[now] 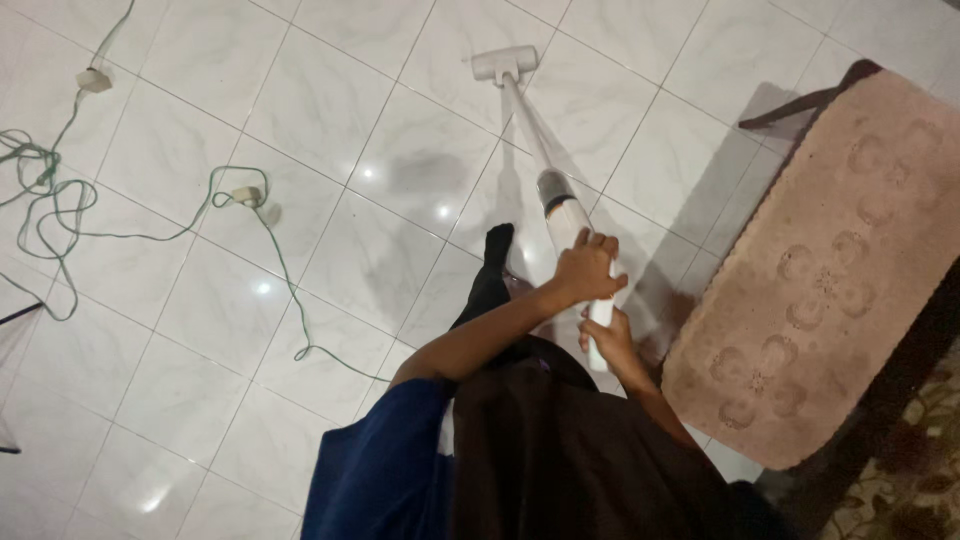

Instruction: The person vacuums a tiled floor by hand using a cordless vacuum cleaner, moving it across open areas and near furniture.

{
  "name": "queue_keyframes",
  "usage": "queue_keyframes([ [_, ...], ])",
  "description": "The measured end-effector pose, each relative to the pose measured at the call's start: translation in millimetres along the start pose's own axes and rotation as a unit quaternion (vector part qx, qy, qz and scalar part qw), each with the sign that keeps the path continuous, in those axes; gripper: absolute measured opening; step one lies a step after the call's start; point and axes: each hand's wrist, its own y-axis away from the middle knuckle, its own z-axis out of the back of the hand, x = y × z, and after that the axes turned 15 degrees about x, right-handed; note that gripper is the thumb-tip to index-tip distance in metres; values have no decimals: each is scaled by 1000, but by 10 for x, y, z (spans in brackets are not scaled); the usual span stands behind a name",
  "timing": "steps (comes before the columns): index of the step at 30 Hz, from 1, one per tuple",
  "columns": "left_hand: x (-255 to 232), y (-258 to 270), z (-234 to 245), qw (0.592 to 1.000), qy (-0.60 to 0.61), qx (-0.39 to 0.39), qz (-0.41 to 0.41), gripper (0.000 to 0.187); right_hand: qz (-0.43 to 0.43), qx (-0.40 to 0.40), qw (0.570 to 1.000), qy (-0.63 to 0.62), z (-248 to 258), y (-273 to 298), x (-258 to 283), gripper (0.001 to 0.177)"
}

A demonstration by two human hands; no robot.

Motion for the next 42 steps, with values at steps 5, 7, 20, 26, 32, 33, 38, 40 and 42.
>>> queue_keyframes([
  [5,638,-829,1253,993,12,-60,101,70,44,15,999,16,-208,-1702,753,9],
  [7,914,-1140,1702,986,30,-84,141,78,35,10,999,0,-327,-2317,1044,11],
  [20,1646,-1847,1709,989,42,-123,67,67,50,-30,996,65,-496,-2722,1405,8],
  [26,610,-1092,915,996,41,-38,65,59,37,-50,998,22,-204,-1456,801,11],
  [32,-497,-283,-226,992,18,125,17,72,-28,-93,995,-11,348,424,-67,14],
  [33,-615,-168,-422,990,26,141,-9,76,-39,-102,994,-18,453,743,-206,13],
  [38,-994,292,-1130,978,36,195,-70,90,-37,-114,990,76,680,1745,-589,17],
  [40,-995,292,-1131,977,34,200,-65,90,-33,-108,991,69,651,1737,-566,14],
  [42,-972,218,-1049,977,32,204,-60,90,-29,-100,993,63,687,1683,-435,11],
])
